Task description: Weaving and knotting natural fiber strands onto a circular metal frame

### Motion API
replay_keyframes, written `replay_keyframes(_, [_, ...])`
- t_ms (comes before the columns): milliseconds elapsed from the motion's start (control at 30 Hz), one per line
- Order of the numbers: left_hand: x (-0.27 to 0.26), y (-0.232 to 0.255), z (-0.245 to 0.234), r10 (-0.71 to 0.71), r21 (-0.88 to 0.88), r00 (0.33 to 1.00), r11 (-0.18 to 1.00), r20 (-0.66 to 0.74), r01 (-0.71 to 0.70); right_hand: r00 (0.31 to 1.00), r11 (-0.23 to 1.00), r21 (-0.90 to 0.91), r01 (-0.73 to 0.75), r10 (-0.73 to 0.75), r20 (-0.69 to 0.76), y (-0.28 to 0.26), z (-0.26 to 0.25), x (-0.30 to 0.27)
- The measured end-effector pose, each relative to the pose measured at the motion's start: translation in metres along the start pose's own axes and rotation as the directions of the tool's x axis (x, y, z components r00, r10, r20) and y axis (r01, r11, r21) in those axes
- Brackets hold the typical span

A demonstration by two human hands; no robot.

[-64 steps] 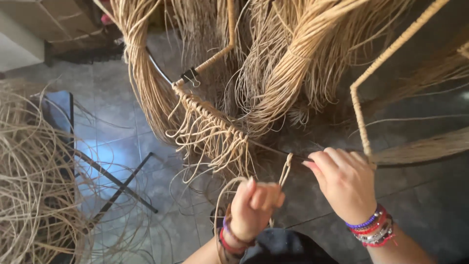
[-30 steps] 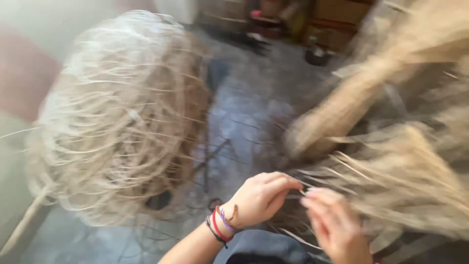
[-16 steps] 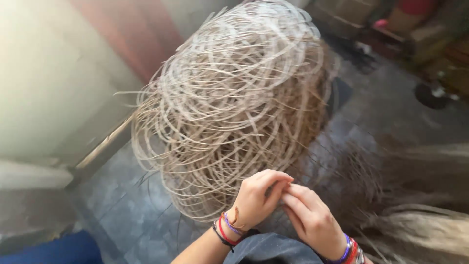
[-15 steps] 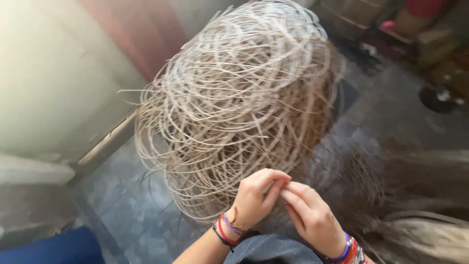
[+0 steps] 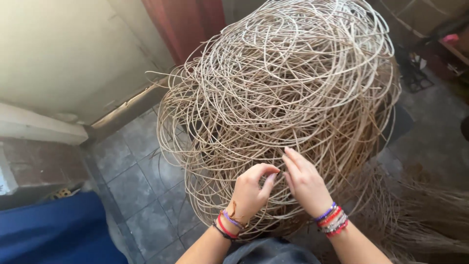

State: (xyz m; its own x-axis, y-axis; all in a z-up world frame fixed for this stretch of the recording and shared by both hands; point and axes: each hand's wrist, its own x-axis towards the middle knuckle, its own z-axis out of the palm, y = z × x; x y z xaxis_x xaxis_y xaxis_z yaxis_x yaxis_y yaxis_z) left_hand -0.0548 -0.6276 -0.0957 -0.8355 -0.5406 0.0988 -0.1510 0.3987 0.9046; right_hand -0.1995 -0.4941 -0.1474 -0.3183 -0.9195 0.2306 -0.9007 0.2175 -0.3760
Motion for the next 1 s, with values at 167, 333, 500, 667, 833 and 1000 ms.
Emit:
replay_keyframes(167, [0.005,-0.016,-0.002,-0.025,-0.002,1.0,1.0,0.01,0.025,0.999,0.993,-0.116,-0.019,0.014,-0.04,0.023,0.005,0.04])
replay_keyframes(333, [0.012,-0.019,-0.007,-0.03,-0.012,0.999,0.999,0.016,0.031,1.0,0.96,-0.279,-0.031,0.028,-0.012,0.046,0.014,0.089])
replay_keyframes(500, [0.019,-0.021,-0.013,-0.05,0.01,0.998,0.999,0.024,0.05,0.999,0.926,-0.376,0.032,-0.018,0.04,0.064,0.027,0.107])
replay_keyframes(667, [0.029,-0.031,-0.01,-0.094,-0.044,0.993,0.994,0.065,0.097,1.0,0.967,-0.255,0.011,-0.011,0.0,0.068,0.03,0.098])
replay_keyframes(833, [0.042,-0.026,-0.006,-0.194,-0.137,0.972,0.968,0.133,0.211,0.999,0.986,-0.169,-0.002,-0.004,-0.032,0.042,-0.018,0.093])
replay_keyframes(1000, [0.041,-0.034,0.019,-0.184,-0.671,0.909,0.623,0.374,0.402,0.978,0.995,-0.093,0.041,-0.059,-0.2,-0.006,-0.082,0.055])
